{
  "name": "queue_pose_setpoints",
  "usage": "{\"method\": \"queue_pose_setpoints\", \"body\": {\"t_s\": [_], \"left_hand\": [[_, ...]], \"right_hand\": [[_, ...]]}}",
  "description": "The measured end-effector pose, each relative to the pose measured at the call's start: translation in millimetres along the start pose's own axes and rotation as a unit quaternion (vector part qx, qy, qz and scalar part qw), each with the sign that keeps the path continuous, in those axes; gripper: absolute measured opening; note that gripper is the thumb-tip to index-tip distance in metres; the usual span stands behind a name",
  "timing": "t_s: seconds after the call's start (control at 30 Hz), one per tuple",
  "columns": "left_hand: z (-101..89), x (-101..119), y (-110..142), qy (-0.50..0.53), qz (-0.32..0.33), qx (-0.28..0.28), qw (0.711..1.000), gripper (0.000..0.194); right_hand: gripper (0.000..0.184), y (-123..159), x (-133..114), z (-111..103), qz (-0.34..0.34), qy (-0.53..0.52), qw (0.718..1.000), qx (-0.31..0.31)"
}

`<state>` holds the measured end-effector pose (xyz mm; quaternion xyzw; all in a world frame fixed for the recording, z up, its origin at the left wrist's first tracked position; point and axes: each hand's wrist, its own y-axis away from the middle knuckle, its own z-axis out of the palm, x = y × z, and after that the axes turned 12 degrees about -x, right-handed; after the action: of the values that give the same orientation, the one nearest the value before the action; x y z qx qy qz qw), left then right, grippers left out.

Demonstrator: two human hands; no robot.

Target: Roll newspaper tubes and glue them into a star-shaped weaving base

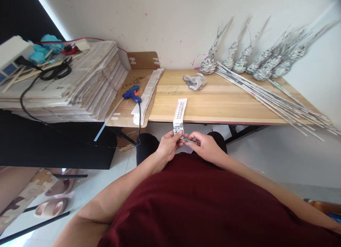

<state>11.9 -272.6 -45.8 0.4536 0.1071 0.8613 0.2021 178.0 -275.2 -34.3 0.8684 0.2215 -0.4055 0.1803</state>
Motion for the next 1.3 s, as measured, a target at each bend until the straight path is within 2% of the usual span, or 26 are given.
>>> {"method": "queue_pose_setpoints", "body": {"t_s": [0.07,0.23,0.37,0.43,0.57,0.63,0.8,1.0,1.13,1.3], "left_hand": [[0.0,-0.3,0.0,-0.001,0.001,-0.003,1.0,0.015],[-0.8,-1.9,-0.5,-0.003,0.004,-0.006,1.0,0.019],[-0.9,-1.4,-0.8,-0.007,0.002,0.001,1.0,0.017],[-0.6,-0.8,-0.6,-0.007,0.004,0.002,1.0,0.015],[-0.8,-0.4,-0.1,-0.003,0.01,0.001,1.0,0.017],[-1.3,-0.7,0.0,-0.006,0.01,0.0,1.0,0.018],[-2.8,-2.0,-0.2,-0.031,0.019,0.001,0.999,0.022],[-5.3,-4.6,-1.2,-0.051,0.039,-0.004,0.998,0.021],[-3.4,-3.6,-1.0,-0.019,0.021,-0.014,0.999,0.008],[0.4,-1.4,-0.6,-0.003,0.021,-0.026,0.999,0.005]], "right_hand": [[0.03,-0.1,1.0,-0.2,-0.001,0.018,1.0,-0.002],[0.039,-0.5,5.1,0.5,0.04,-0.01,0.996,-0.077],[0.026,0.3,3.5,0.6,0.015,0.01,1.0,-0.018],[0.026,0.0,3.0,0.3,0.006,0.014,1.0,0.002],[0.034,-1.4,3.3,0.2,0.005,0.026,0.999,-0.019],[0.032,-1.5,2.2,0.5,0.006,0.027,0.999,-0.024],[0.029,-0.3,-1.8,1.6,0.007,0.013,1.0,0.01],[0.041,-2.6,0.4,2.2,0.068,-0.079,0.99,-0.099],[0.042,-3.1,-0.3,0.0,0.08,-0.071,0.988,-0.109],[0.035,-1.8,-2.1,-1.8,0.072,-0.049,0.99,-0.113]]}}
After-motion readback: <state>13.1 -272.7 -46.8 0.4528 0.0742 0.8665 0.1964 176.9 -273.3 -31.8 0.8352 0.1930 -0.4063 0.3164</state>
